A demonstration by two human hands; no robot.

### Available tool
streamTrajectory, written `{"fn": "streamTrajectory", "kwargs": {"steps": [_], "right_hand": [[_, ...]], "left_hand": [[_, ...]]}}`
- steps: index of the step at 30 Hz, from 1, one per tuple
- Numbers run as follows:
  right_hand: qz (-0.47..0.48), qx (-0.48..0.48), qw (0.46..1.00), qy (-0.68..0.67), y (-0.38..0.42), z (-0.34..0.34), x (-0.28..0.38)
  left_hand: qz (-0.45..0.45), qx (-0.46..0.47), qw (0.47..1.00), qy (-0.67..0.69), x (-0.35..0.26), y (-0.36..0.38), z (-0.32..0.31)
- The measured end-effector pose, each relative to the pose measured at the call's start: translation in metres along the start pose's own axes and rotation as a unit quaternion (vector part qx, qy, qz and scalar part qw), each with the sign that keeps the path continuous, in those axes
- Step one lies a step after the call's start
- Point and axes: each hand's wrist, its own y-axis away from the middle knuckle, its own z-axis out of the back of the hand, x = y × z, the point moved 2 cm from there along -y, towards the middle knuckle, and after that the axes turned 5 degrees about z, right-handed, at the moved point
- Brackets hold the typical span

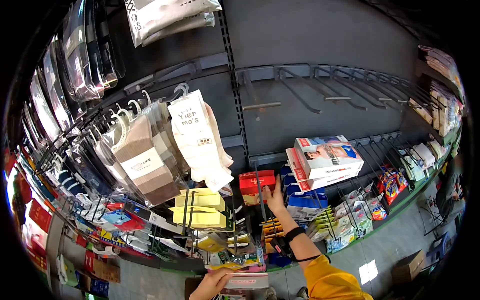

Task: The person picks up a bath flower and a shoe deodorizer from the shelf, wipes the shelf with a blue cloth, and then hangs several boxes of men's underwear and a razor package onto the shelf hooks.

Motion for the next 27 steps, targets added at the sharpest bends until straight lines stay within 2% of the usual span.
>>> {"fn": "streamTrajectory", "kwargs": {"steps": [1,2,4,5,6,7,8,9,10,11,12,14,15,16,18,19,22,23,27], "right_hand": [[0.044,0.013,0.999,-0.017,0.004,-0.002,-0.005],[0.042,0.015,0.999,-0.016,0.016,0.0,-0.013],[0.183,0.066,0.968,0.156,0.055,0.015,0.038],[0.053,0.17,0.983,0.05,0.068,0.027,0.05],[-0.081,0.264,0.959,-0.058,0.082,0.042,0.063],[-0.097,0.342,0.927,-0.117,0.087,0.058,0.083],[-0.215,0.332,0.882,-0.255,0.099,0.069,0.097],[-0.185,0.334,0.901,-0.205,0.106,0.08,0.104],[-0.154,0.334,0.917,-0.155,0.111,0.09,0.108],[-0.136,0.335,0.922,-0.14,0.12,0.096,0.092],[-0.11,0.306,0.934,-0.15,0.122,0.095,0.091],[-0.115,0.231,0.962,-0.084,0.115,0.099,0.082],[-0.097,0.201,0.973,-0.055,0.109,0.096,0.09],[-0.057,0.186,0.98,-0.039,0.104,0.093,0.091],[-0.049,0.171,0.984,-0.016,0.091,0.087,0.092],[-0.056,0.152,0.985,-0.063,0.085,0.081,0.089],[-0.067,0.158,0.982,-0.08,0.078,0.075,0.06],[-0.053,0.148,0.985,-0.066,0.081,0.078,0.055],[-0.04,0.143,0.985,-0.085,0.078,0.073,0.069]], "left_hand": [[0.005,-0.008,1.0,-0.025,0.001,-0.005,0.001],[-0.034,-0.021,0.999,-0.02,-0.002,-0.012,0.002],[-0.025,-0.02,0.999,-0.023,-0.01,-0.021,-0.002],[-0.03,-0.016,0.999,-0.028,-0.012,-0.028,-0.004],[-0.036,-0.012,0.999,-0.034,-0.013,-0.037,-0.007],[-0.024,-0.01,0.999,-0.035,-0.019,-0.044,-0.01],[-0.041,-0.016,0.999,-0.031,-0.029,-0.052,-0.013],[-0.033,-0.013,0.999,-0.034,-0.032,-0.063,-0.016],[-0.074,-0.033,0.997,-0.012,-0.032,-0.074,-0.022],[-0.061,-0.037,0.997,-0.004,-0.027,-0.084,-0.028],[-0.053,-0.041,0.998,0.001,-0.024,-0.096,-0.032],[-0.039,-0.047,0.998,0.017,-0.025,-0.114,-0.038],[-0.062,-0.067,0.996,0.0,-0.027,-0.121,-0.037],[-0.043,-0.074,0.994,0.066,-0.021,-0.13,-0.039],[-0.024,-0.114,0.981,0.154,-0.018,-0.144,-0.035],[-0.024,-0.144,0.977,0.158,-0.009,-0.154,-0.035],[-0.008,-0.157,0.971,0.18,-0.002,-0.159,-0.043],[-0.021,-0.168,0.976,0.134,-0.003,-0.157,-0.044],[-0.044,-0.181,0.969,0.163,-0.003,-0.16,-0.042]]}}
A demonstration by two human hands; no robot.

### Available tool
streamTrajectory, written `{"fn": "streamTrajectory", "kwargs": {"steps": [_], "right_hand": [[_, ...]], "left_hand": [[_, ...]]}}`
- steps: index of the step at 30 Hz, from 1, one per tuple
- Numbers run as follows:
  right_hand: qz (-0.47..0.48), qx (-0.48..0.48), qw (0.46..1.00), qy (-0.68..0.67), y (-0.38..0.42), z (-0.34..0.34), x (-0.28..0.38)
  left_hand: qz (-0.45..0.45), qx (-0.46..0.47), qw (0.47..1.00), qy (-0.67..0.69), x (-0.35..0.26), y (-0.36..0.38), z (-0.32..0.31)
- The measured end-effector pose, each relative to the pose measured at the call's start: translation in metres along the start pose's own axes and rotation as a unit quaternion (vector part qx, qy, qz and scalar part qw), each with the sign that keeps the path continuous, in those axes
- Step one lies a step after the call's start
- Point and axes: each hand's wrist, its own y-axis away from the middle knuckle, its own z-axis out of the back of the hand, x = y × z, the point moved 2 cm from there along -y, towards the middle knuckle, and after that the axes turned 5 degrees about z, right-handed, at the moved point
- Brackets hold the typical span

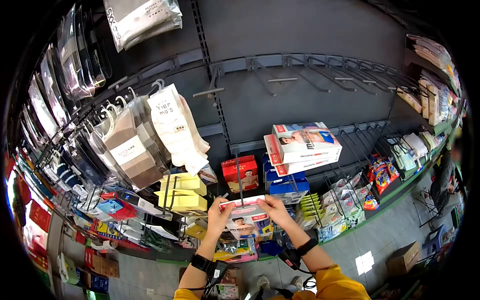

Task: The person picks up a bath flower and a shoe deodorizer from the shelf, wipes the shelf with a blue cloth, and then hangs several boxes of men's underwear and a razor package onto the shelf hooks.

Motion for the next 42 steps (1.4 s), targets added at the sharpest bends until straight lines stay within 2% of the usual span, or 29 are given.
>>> {"fn": "streamTrajectory", "kwargs": {"steps": [4,6,9,13,15,19,21,23,25,27,29,32,35,38,39,40,41,42], "right_hand": [[-0.021,0.003,1.0,0.0,-0.002,-0.004,-0.005],[0.003,-0.023,1.0,-0.01,-0.001,-0.004,0.005],[-0.035,-0.011,0.999,0.015,-0.001,-0.001,-0.005],[0.016,-0.057,0.998,-0.037,-0.009,-0.006,-0.006],[0.006,-0.049,0.999,-0.005,-0.013,-0.003,-0.024],[0.001,-0.049,0.995,0.09,-0.032,-0.008,-0.017],[-0.007,-0.104,0.982,0.156,-0.041,-0.012,-0.021],[-0.029,-0.096,0.984,0.15,-0.048,-0.02,-0.035],[-0.043,-0.133,0.985,0.097,-0.054,-0.023,-0.028],[0.023,-0.141,0.982,0.127,-0.061,-0.027,-0.05],[0.014,-0.147,0.987,0.071,-0.062,-0.032,-0.048],[0.114,-0.116,0.978,0.131,-0.051,-0.032,-0.027],[0.141,-0.069,0.975,0.156,-0.029,-0.033,-0.007],[0.122,-0.045,0.982,0.137,-0.007,-0.02,0.023],[0.105,0.0,0.986,0.128,-0.002,-0.012,0.038],[0.088,0.045,0.988,0.118,0.003,-0.003,0.049],[0.091,0.025,0.986,0.137,0.007,0.008,0.057],[0.072,0.031,0.992,0.096,0.011,0.021,0.067]], "left_hand": [[-0.001,-0.011,1.0,0.001,-0.001,-0.002,0.003],[0.013,-0.011,0.999,-0.038,-0.009,-0.003,0.002],[0.005,-0.023,0.999,-0.028,-0.003,-0.002,0.0],[-0.008,-0.018,0.999,-0.043,-0.005,-0.01,-0.003],[0.006,-0.018,0.999,-0.038,0.002,-0.016,-0.003],[-0.029,-0.048,0.998,0.0,0.017,-0.038,-0.011],[-0.041,-0.063,0.996,-0.042,0.015,-0.047,-0.014],[-0.039,-0.055,0.996,-0.058,0.015,-0.054,-0.013],[-0.062,-0.079,0.994,-0.039,0.029,-0.069,-0.017],[-0.065,-0.087,0.993,-0.041,0.039,-0.08,-0.019],[-0.06,-0.108,0.992,-0.026,0.054,-0.092,-0.022],[-0.069,-0.13,0.988,-0.048,0.035,-0.095,-0.026],[-0.049,-0.142,0.987,-0.064,0.058,-0.109,-0.025],[-0.059,-0.148,0.987,-0.031,0.067,-0.115,-0.023],[-0.05,-0.124,0.99,-0.033,0.057,-0.109,-0.023],[-0.035,-0.116,0.992,-0.043,0.039,-0.098,-0.023],[-0.02,-0.108,0.992,-0.054,0.022,-0.083,-0.022],[0.029,-0.062,0.998,0.014,0.018,-0.073,-0.018]]}}
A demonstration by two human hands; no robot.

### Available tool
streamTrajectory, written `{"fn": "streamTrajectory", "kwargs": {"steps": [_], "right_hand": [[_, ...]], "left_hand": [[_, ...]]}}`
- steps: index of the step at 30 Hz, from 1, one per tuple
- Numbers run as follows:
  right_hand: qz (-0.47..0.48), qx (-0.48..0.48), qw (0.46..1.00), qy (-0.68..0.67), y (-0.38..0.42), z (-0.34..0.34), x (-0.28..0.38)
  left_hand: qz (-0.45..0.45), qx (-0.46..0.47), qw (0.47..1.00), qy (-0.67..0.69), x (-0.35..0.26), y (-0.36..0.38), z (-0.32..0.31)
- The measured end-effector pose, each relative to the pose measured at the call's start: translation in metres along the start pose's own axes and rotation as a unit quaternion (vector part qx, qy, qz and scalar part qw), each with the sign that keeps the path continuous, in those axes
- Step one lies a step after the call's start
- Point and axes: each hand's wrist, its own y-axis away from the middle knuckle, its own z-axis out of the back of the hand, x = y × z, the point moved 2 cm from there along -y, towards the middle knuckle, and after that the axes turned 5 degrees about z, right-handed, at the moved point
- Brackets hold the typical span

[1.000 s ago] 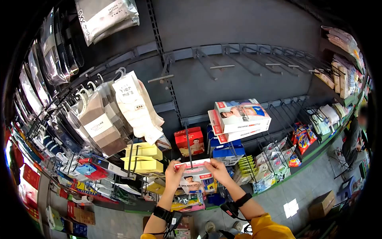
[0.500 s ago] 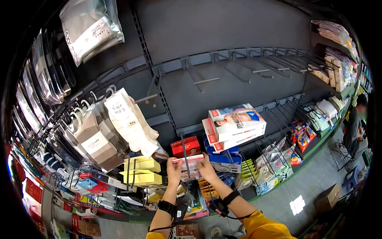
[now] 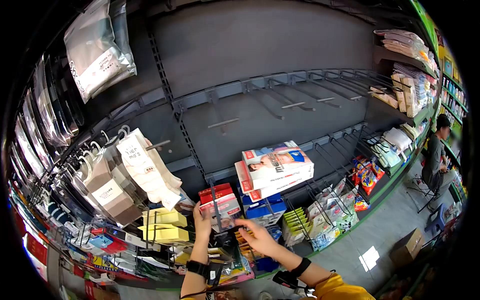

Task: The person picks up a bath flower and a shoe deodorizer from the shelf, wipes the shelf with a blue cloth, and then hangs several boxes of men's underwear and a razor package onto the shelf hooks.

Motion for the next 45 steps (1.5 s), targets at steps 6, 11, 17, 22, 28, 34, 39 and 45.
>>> {"fn": "streamTrajectory", "kwargs": {"steps": [6,11,17,22,28,34,39,45], "right_hand": [[0.07,-0.191,0.979,0.007,0.001,0.114,0.047],[0.1,-0.291,0.931,0.195,-0.036,0.191,0.03],[-0.074,-0.22,0.961,0.153,-0.057,0.199,0.004],[-0.021,-0.231,0.971,0.063,-0.057,0.199,-0.022],[0.029,-0.228,0.97,-0.081,-0.016,0.186,0.0],[0.043,-0.194,0.973,-0.118,0.047,0.176,0.017],[0.042,0.003,0.989,-0.143,0.058,0.159,0.041],[-0.055,0.176,0.966,-0.183,0.069,0.07,0.02]], "left_hand": [[-0.076,-0.031,0.996,0.013,-0.083,0.09,0.004],[-0.113,0.074,0.989,0.067,-0.135,0.106,-0.063],[0.017,0.055,0.979,0.196,-0.14,0.061,-0.151],[0.044,-0.069,0.979,0.187,-0.132,0.045,-0.164],[-0.016,-0.042,0.935,0.351,-0.152,0.067,-0.148],[-0.095,0.013,0.957,0.275,-0.183,0.125,-0.099],[-0.09,0.133,0.976,0.147,-0.169,0.166,-0.037],[0.017,0.178,0.975,0.134,-0.092,0.203,0.006]]}}
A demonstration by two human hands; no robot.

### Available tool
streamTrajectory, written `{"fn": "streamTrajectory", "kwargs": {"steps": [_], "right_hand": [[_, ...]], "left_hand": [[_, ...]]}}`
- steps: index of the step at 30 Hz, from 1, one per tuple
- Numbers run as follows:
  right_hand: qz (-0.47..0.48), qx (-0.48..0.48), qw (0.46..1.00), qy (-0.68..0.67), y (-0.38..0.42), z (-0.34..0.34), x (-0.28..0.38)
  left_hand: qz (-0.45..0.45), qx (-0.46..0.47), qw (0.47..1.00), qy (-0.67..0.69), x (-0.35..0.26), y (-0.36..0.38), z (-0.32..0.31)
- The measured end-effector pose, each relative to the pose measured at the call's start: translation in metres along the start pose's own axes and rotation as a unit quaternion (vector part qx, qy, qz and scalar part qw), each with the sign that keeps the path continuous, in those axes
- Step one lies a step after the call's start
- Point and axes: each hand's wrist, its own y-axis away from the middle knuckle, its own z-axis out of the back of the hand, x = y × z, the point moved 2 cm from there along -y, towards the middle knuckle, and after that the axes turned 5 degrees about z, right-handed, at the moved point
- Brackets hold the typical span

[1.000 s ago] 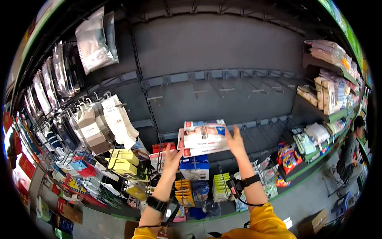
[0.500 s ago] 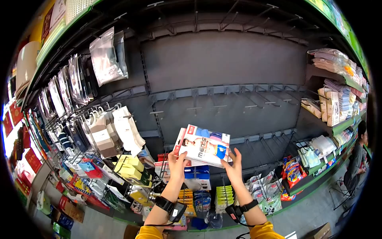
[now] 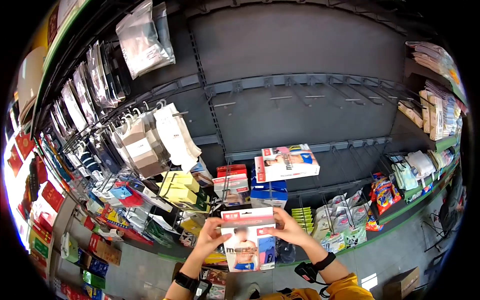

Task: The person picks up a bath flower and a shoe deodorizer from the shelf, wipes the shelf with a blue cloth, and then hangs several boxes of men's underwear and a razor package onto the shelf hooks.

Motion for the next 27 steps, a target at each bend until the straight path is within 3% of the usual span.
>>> {"fn": "streamTrajectory", "kwargs": {"steps": [2,4,6,8,12,27], "right_hand": [[0.019,0.0,1.0,-0.001,-0.008,-0.012,-0.029],[0.001,-0.021,1.0,0.012,-0.002,-0.007,-0.02],[-0.003,-0.043,0.999,0.018,0.002,0.003,-0.025],[0.022,-0.062,0.997,0.029,-0.017,-0.001,-0.044],[0.046,-0.089,0.994,0.042,-0.076,-0.031,-0.078],[0.012,-0.093,0.989,0.112,-0.091,-0.033,-0.08]], "left_hand": [[-0.007,0.001,1.0,0.007,0.016,0.008,0.014],[0.011,-0.066,0.998,-0.007,0.025,0.008,0.001],[-0.019,-0.072,0.997,0.001,0.029,0.002,-0.02],[-0.023,-0.108,0.994,0.0,0.039,-0.011,-0.004],[-0.026,-0.114,0.993,0.0,0.06,-0.036,0.058],[-0.038,-0.096,0.994,0.042,0.075,-0.06,0.077]]}}
